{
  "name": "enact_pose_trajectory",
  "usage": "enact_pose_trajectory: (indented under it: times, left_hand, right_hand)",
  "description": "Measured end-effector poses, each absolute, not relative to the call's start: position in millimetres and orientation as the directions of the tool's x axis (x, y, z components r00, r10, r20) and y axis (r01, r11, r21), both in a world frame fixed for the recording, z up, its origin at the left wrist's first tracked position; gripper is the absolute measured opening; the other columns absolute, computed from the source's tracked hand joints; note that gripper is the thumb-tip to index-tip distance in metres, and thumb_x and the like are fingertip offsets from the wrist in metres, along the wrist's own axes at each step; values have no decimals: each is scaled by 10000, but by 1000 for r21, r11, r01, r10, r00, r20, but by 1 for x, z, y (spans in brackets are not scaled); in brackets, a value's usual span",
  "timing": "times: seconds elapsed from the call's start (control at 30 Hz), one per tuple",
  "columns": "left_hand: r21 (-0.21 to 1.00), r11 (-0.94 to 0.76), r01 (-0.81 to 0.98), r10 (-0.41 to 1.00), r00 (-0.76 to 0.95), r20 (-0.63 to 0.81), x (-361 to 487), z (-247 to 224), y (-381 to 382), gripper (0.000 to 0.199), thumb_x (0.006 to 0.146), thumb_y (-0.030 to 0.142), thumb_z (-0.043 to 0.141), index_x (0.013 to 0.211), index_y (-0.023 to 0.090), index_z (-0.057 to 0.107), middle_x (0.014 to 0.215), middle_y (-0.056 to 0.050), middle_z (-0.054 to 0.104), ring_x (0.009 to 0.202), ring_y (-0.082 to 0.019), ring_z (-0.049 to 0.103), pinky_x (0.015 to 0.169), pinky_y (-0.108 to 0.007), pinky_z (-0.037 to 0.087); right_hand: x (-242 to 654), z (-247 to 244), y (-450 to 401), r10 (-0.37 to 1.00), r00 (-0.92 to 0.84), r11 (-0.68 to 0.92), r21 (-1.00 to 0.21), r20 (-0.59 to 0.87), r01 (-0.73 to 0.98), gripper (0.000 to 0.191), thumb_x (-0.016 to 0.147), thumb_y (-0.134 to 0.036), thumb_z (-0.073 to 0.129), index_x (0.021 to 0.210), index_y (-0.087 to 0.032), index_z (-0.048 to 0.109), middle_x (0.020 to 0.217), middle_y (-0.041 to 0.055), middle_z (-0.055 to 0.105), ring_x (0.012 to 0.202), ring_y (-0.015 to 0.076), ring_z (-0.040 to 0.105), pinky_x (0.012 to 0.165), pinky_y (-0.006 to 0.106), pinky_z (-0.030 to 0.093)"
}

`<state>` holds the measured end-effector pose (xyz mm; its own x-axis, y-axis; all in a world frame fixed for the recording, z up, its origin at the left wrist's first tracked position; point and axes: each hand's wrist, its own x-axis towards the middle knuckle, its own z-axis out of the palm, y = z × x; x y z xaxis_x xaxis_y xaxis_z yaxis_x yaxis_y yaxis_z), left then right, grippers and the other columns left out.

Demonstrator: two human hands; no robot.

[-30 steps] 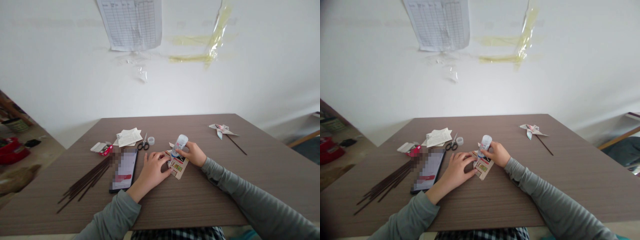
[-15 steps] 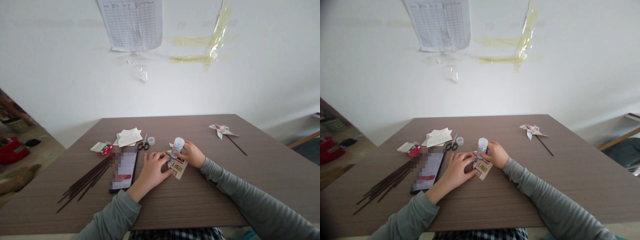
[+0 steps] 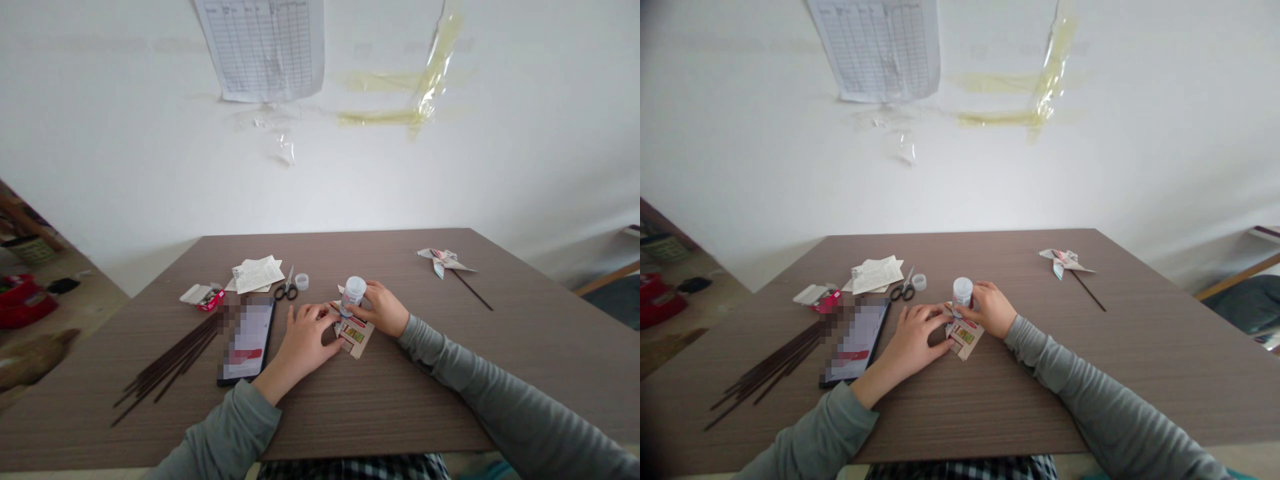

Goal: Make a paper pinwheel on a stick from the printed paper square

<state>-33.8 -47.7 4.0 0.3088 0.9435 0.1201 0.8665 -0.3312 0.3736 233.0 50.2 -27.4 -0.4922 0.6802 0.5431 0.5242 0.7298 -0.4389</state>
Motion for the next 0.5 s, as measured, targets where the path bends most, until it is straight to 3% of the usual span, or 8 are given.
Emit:
enact_pose_trajectory:
  times: [0.5]
  left_hand:
    - [382, -314, 869, 949, 299, 101, -33, 8, -48, 442, 1055, 470, 1046, 1489, 412, 984, 1649, -131, 881, 1640, -522, 730, 1522, -957, 390]
  right_hand:
    - [234, -28, 50, 690, -504, 721, -436, 519, 539, 203, 1156, -502, 974, 1151, -305, 927, 1051, 79, 965, 1141, 393, 950, 1247, 592, 732]
